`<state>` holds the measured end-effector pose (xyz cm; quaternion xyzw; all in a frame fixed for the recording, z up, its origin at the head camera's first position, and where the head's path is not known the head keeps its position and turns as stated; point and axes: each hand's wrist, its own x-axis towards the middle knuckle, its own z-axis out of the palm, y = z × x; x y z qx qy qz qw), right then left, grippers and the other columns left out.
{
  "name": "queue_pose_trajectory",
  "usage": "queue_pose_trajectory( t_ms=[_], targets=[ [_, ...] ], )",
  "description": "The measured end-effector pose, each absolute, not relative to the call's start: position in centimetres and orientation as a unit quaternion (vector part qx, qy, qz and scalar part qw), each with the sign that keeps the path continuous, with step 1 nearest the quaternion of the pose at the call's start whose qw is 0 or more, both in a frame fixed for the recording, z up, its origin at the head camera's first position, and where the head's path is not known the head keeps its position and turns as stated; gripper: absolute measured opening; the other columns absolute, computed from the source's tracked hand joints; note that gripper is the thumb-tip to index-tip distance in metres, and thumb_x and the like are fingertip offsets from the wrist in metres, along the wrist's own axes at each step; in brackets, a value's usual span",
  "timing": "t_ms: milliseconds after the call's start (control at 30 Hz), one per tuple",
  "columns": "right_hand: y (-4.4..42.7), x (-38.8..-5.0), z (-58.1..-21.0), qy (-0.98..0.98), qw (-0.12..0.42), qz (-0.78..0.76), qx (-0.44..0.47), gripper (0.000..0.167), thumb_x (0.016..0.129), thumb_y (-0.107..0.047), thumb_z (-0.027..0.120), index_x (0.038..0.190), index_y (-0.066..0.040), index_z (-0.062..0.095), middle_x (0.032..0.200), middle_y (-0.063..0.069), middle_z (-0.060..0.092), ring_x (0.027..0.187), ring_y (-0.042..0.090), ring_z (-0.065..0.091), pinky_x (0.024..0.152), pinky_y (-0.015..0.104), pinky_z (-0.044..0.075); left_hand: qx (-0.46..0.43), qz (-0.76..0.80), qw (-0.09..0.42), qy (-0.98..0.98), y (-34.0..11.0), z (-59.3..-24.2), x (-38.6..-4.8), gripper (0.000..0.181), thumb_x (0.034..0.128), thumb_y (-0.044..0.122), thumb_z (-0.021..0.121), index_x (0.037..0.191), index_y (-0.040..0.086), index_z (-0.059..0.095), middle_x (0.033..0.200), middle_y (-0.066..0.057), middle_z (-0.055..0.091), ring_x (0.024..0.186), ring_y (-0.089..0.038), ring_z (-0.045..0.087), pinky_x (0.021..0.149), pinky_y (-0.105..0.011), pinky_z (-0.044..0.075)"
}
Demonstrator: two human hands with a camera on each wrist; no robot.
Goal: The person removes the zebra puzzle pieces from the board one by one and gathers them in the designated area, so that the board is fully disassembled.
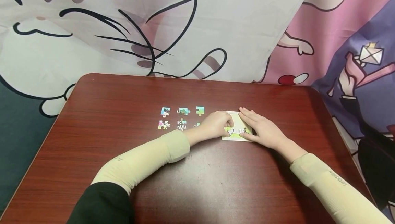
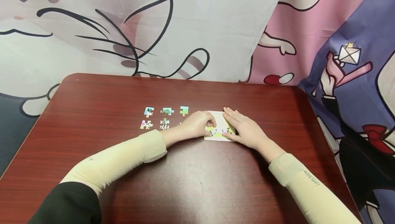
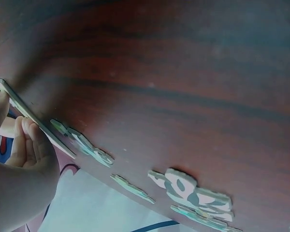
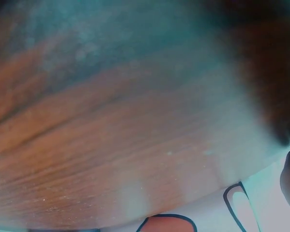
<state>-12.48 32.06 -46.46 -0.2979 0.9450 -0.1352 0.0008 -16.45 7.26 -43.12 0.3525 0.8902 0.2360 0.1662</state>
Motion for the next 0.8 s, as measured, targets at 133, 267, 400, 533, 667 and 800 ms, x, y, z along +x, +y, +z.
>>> queue_pose_trajectory(
  t_ms=[133, 267, 400, 533, 667, 800],
  targets=[
    [32.08, -12.46, -46.39, 0.945, 0.005, -0.137, -0.296, 0.083, 0.091, -0.037, 0.082, 0.157, -0.002, 0.048, 0.167, 0.017, 0.044, 0.153, 0.038, 0.046, 0.128, 0.050, 0.033, 0.353, 0.237, 0.168, 0.890, 7.28, -43.13, -16.56, 0.030, 0.0835, 0.019, 0.092, 0.111, 0.013, 0.081, 0.108, 0.000, 0.078, 0.096, -0.013, 0.065, 0.091, -0.029, 0.055],
    [32.07, -12.44, -46.39, 0.946, 0.009, -0.135, -0.294, 0.083, 0.091, -0.037, 0.082, 0.158, -0.002, 0.048, 0.168, 0.017, 0.043, 0.154, 0.037, 0.044, 0.129, 0.050, 0.032, 0.351, 0.240, 0.171, 0.889, 7.30, -43.21, -16.69, 0.031, 0.0827, 0.019, 0.092, 0.111, 0.012, 0.080, 0.106, 0.000, 0.078, 0.092, -0.011, 0.063, 0.088, -0.028, 0.054],
    [31.95, -12.51, -46.25, 0.946, 0.011, -0.135, -0.293, 0.083, 0.092, -0.037, 0.082, 0.158, -0.002, 0.047, 0.168, 0.017, 0.043, 0.154, 0.037, 0.044, 0.128, 0.051, 0.033, 0.347, 0.244, 0.173, 0.889, 7.27, -43.14, -16.79, 0.032, 0.0818, 0.018, 0.093, 0.111, 0.012, 0.080, 0.102, 0.000, 0.077, 0.088, -0.010, 0.061, 0.084, -0.026, 0.053],
    [31.82, -12.56, -46.13, 0.946, 0.012, -0.135, -0.294, 0.082, 0.092, -0.037, 0.081, 0.158, -0.001, 0.047, 0.167, 0.017, 0.043, 0.154, 0.038, 0.044, 0.126, 0.054, 0.034, 0.345, 0.248, 0.175, 0.888, 7.22, -43.09, -16.83, 0.032, 0.0808, 0.017, 0.093, 0.110, 0.012, 0.079, 0.101, 0.000, 0.076, 0.087, -0.009, 0.061, 0.082, -0.025, 0.052],
    [31.84, -12.54, -46.14, 0.948, 0.016, -0.133, -0.291, 0.082, 0.092, -0.038, 0.081, 0.158, -0.002, 0.047, 0.168, 0.017, 0.043, 0.154, 0.037, 0.044, 0.127, 0.054, 0.034, 0.347, 0.258, 0.178, 0.884, 7.22, -43.14, -16.95, 0.031, 0.0810, 0.015, 0.093, 0.109, 0.011, 0.079, 0.100, -0.001, 0.076, 0.088, -0.010, 0.063, 0.081, -0.023, 0.052],
    [31.93, -12.46, -46.21, 0.948, 0.016, -0.133, -0.288, 0.083, 0.092, -0.039, 0.081, 0.158, -0.002, 0.047, 0.168, 0.017, 0.043, 0.154, 0.037, 0.044, 0.127, 0.054, 0.034, 0.351, 0.277, 0.180, 0.876, 7.24, -43.24, -17.14, 0.025, 0.0844, 0.011, 0.089, 0.106, 0.010, 0.078, 0.098, -0.001, 0.077, 0.088, -0.009, 0.065, 0.080, -0.020, 0.052]
  ],
)
